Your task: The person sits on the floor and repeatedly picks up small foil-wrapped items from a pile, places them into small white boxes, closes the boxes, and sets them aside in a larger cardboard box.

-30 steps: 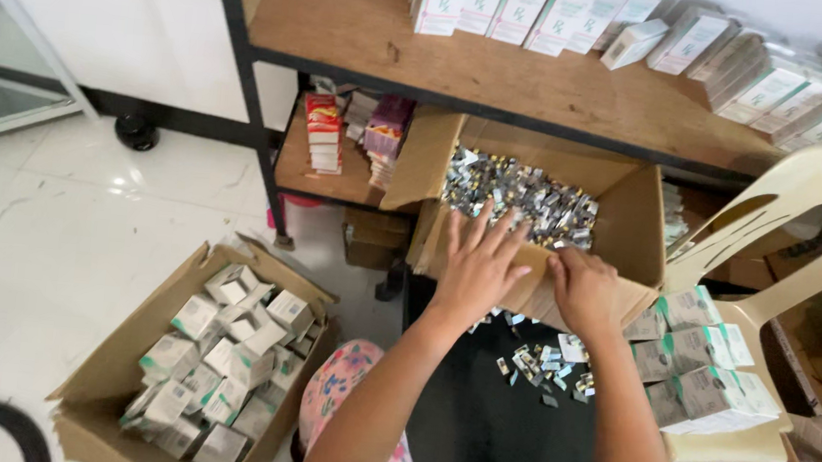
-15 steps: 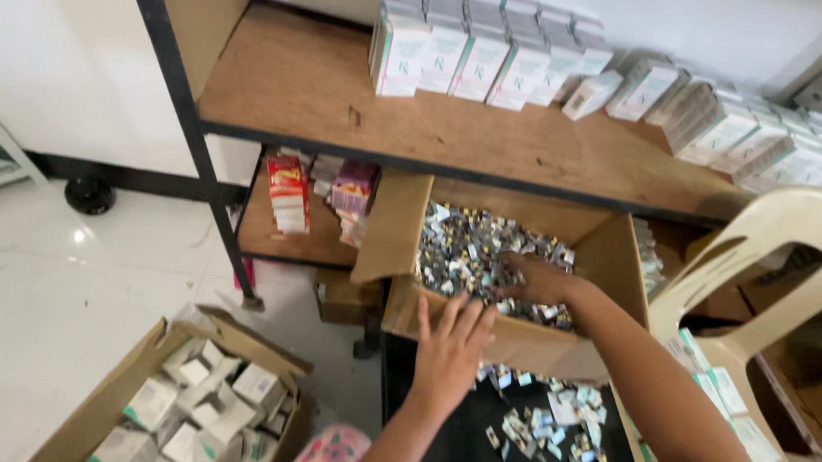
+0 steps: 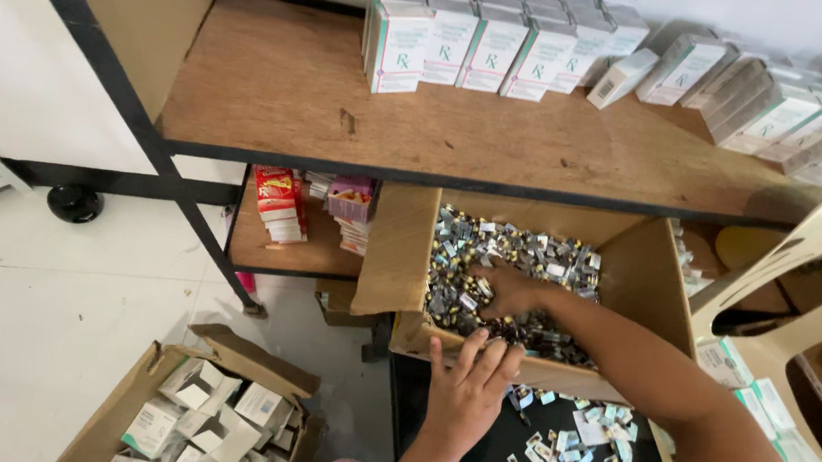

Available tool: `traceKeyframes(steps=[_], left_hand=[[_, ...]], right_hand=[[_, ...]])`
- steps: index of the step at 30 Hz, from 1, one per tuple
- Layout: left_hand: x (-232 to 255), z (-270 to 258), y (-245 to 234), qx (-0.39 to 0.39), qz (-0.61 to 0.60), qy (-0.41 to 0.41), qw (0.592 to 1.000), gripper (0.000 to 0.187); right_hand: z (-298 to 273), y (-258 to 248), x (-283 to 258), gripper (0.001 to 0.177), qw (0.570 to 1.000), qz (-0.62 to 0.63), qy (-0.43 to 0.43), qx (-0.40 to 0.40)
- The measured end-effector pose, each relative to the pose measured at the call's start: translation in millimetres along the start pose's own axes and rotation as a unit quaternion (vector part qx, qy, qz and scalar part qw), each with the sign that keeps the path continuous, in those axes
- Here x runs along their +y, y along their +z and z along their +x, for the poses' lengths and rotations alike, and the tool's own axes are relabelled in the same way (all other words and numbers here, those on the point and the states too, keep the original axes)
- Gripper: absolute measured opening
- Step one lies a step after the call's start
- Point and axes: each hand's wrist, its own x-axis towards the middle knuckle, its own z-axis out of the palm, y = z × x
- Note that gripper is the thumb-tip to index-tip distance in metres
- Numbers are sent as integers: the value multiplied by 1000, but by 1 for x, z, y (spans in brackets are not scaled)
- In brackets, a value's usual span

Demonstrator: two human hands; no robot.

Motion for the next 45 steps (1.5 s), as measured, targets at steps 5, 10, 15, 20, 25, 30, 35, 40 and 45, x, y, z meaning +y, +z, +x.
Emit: traceKeyframes(steps=[5,10,15,20,25,30,35,40,45], left_hand=[[0,-1,-1,-13,-7,-9,1000,38],[0,1,-2,-22,-10,-13,1000,42],[3,4,-1,-23,-15,-25,999,44],[12,14,-7,-31,-2,-46,998,43],[86,7,-5,80,-206,-248,943,42],[157,32,4,88,-734,-532,413,61],[157,54,-11,106,-774,-608,143,76],[137,-15,0,83,-765,-600,219,73],[127,-110,52,56,-752,-619,219,67]], right_hand=[[11,-7,16,79,995,37,-57,71],[-30,-50,10,48,972,170,-59,153],[-71,-73,-11,44,942,274,7,193],[-111,-89,-28,42,929,263,-76,247],[-165,-109,-58,42,923,315,-38,218],[-223,-112,-101,43,917,336,-47,211],[-267,-75,-124,47,922,232,-209,231],[-280,36,-124,49,921,268,-168,229],[-250,147,-107,43,880,411,-108,211]])
